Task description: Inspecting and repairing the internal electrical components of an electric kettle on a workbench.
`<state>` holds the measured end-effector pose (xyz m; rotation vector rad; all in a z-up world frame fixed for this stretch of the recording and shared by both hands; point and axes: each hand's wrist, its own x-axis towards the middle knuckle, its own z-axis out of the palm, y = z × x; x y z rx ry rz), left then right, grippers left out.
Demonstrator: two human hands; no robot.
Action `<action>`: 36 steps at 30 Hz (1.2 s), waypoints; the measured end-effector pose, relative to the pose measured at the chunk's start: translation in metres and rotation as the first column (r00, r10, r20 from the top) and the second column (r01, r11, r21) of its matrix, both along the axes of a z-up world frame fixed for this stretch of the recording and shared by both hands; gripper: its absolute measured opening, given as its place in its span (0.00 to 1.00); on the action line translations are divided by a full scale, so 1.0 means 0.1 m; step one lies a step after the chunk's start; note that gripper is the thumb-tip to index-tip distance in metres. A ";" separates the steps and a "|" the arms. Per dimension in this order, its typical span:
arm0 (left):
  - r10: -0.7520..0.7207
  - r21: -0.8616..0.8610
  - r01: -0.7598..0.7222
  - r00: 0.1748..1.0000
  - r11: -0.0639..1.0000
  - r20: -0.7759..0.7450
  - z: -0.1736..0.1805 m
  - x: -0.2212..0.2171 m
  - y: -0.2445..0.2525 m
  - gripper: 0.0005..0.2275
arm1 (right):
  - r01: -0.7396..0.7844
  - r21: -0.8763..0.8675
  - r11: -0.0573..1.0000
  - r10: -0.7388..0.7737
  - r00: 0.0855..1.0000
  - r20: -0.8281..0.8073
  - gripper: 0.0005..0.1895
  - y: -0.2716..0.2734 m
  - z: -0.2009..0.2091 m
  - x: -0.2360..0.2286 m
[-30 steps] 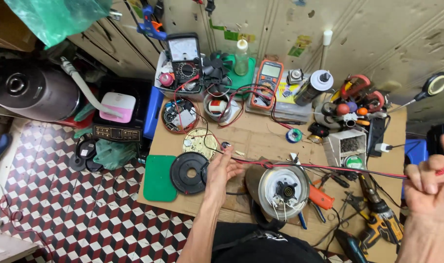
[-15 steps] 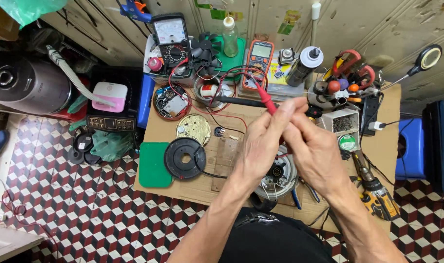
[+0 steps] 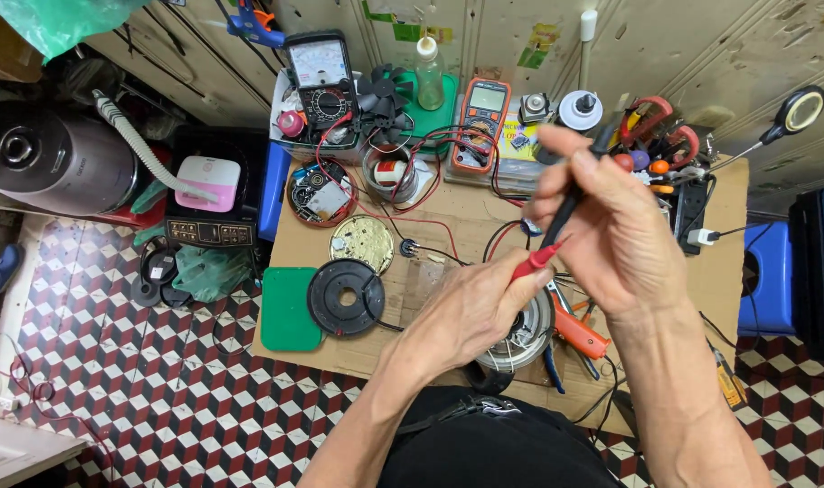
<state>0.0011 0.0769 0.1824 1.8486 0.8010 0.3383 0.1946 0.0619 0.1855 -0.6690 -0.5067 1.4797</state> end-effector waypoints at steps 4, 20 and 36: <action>0.144 0.020 -0.147 0.983 0.989 0.110 -0.24 -0.19 -0.03 0.13 | 0.331 0.087 0.939 -0.337 0.850 0.404 0.20 -0.16 0.15 0.02; 0.302 0.258 -0.254 0.938 0.932 -0.168 -1.00 -0.43 -0.56 0.11 | 0.001 -0.378 0.926 0.378 -0.013 0.926 0.18 -1.19 -1.15 -0.14; 0.420 0.239 -0.366 0.876 0.899 -0.237 -1.16 -0.27 -0.62 0.08 | 0.012 -0.428 0.904 0.413 0.240 0.879 0.16 -0.99 -1.30 -0.20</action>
